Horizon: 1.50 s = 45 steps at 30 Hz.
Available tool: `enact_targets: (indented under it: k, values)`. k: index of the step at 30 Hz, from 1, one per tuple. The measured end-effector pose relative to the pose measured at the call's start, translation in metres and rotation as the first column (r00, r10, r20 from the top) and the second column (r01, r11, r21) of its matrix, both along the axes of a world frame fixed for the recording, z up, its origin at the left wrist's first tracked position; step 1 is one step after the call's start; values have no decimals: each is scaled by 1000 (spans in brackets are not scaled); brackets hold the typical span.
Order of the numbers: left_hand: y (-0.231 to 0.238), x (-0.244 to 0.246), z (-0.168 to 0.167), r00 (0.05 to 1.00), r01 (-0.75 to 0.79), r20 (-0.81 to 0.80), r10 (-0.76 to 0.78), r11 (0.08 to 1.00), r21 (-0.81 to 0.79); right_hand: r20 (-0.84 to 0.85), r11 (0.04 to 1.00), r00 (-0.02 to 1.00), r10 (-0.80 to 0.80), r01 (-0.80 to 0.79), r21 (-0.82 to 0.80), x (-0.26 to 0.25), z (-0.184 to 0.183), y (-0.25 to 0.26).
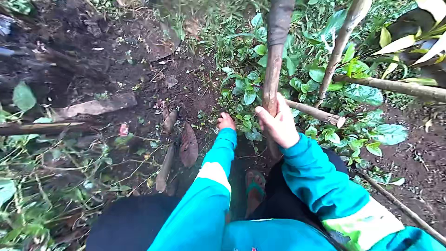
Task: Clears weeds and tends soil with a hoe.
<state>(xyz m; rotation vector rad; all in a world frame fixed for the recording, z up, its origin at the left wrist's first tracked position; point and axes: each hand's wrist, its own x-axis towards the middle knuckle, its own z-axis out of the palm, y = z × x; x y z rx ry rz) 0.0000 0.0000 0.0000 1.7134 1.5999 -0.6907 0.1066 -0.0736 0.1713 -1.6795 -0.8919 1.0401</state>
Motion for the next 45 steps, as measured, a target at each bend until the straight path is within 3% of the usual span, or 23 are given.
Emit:
enact_targets:
  k: [3,6,9,14,15,16,19,20,21,24,28,30,32,34,38,39,40,42,43,44,45]
  values:
    - [-15,-20,-30,998,-42,57,37,994,96,-39,999,999,11,-13,-49,-3,0,-7]
    - [-10,-26,-19,994,-73,-84,72,997,-12,-65,993,996,65,-71,-96,-9,-1,-2]
    - [4,-18,-22,978,-12,-209,-15,992,-129,-80,980,989,125,-136,-146,-12,-3,3]
    - [29,-51,-110,984,156,-58,-171,965,-213,-111,955,966,231,-247,-163,-11,-3,5]
    - [28,-58,-115,982,178,-17,-185,964,-198,-116,953,964,240,-257,-163,-11,-3,5]
    - [26,-63,-110,980,196,6,-198,965,-173,-121,949,961,248,-267,-169,-11,-4,4]
    - [24,-56,-45,984,162,-39,-174,964,-213,-147,935,952,268,-294,-197,-10,-4,5]
    - [20,-54,-41,990,124,-52,-134,980,-153,-151,933,951,271,-298,-202,-10,-3,5]
    - [18,-50,-49,993,92,-64,-96,994,-66,-150,931,949,276,-303,-204,-10,-3,6]
    - [26,-21,-58,989,-3,-145,-9,997,-83,-134,925,948,290,-313,-214,-11,-4,7]
    - [7,-11,-111,975,-130,-187,122,991,-27,-97,915,942,322,-336,-223,-13,-8,9]
    - [5,-18,-100,972,-74,-229,53,994,-84,-97,905,936,338,-352,-238,-15,-9,8]
    - [9,-28,-85,978,27,-198,-57,989,-149,-102,895,929,355,-369,-250,-15,-8,7]
    - [19,-35,-69,990,28,-129,-62,968,-248,-103,888,924,369,-383,-254,-17,-9,6]
    - [21,-62,-115,993,-47,93,68,977,-209,-65,874,913,403,-405,-267,-18,-7,5]
    - [20,-68,-103,984,-41,163,76,977,-208,-51,876,913,404,-402,-266,-19,-6,5]
    - [22,-71,-69,970,-40,226,86,979,-201,-30,881,915,401,-395,-259,-19,-5,5]
    - [25,-71,35,952,-54,294,82,994,-100,27,908,928,372,-358,-218,-18,-3,5]
    - [31,-70,89,965,-38,256,60,995,-87,43,919,934,355,-340,-199,-17,-5,5]
    - [61,-63,148,995,6,92,28,936,-352,53,924,938,344,-328,-198,-15,-6,6]
    - [63,-80,153,970,-59,226,93,986,-154,48,930,944,327,-312,-195,-11,-7,9]
